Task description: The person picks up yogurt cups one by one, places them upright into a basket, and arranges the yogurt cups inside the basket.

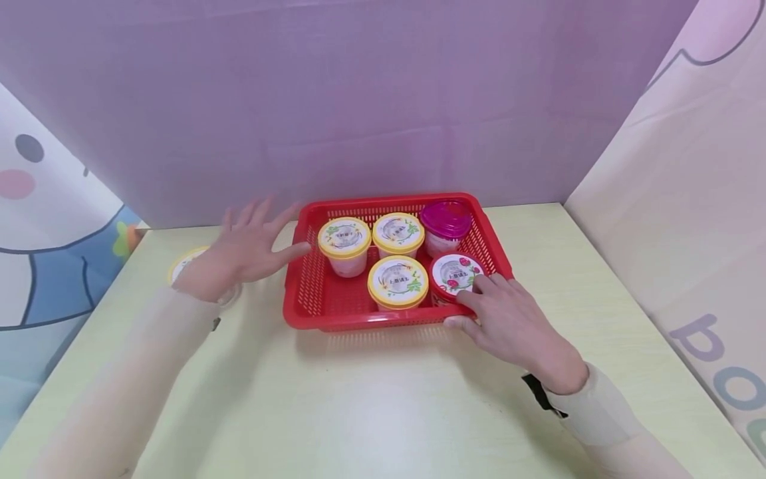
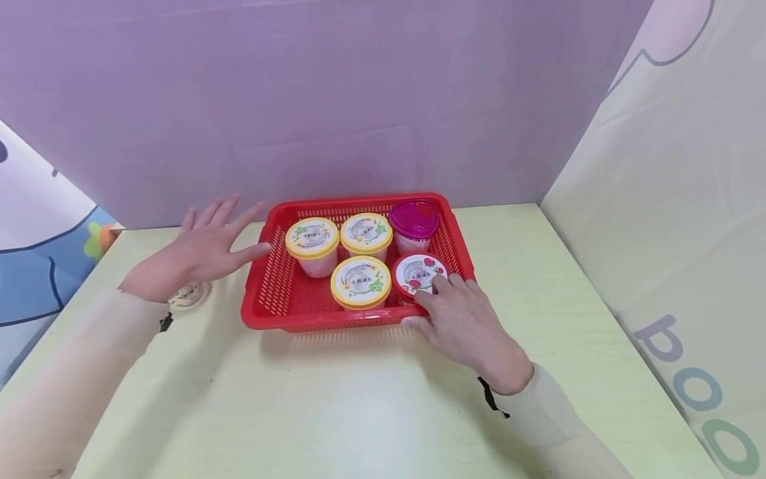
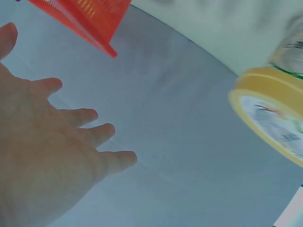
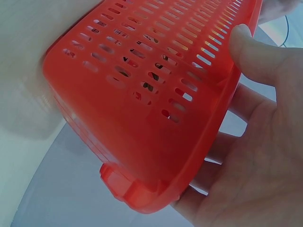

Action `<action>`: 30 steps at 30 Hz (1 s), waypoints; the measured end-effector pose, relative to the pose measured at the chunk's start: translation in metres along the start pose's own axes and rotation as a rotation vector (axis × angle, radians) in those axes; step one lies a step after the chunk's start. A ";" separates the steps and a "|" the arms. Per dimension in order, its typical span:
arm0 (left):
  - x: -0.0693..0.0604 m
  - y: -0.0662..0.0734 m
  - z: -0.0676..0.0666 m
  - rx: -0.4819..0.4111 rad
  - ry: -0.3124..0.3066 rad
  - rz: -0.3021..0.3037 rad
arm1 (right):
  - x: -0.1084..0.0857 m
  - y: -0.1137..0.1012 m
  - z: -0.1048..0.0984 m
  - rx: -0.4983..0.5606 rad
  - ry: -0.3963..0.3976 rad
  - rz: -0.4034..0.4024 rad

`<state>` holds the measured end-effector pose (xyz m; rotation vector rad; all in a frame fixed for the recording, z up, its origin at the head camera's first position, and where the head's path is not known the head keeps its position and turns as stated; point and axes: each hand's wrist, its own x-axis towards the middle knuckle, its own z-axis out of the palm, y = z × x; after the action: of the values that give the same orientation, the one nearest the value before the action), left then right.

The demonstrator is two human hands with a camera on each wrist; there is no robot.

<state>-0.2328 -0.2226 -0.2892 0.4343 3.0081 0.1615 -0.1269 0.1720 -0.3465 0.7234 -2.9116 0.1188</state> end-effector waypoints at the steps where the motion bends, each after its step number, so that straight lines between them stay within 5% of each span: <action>1: -0.002 -0.003 0.001 0.004 0.002 -0.001 | 0.000 0.000 0.000 0.000 0.001 0.000; 12: -0.020 -0.036 0.017 0.045 0.017 -0.048 | 0.000 0.000 -0.001 -0.001 -0.001 0.001; 30: -0.037 -0.098 0.032 -0.061 -0.065 -0.214 | 0.000 -0.001 -0.001 -0.006 -0.001 0.003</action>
<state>-0.2207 -0.3237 -0.3296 0.1081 2.9500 0.2166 -0.1264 0.1710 -0.3452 0.7180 -2.9129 0.1102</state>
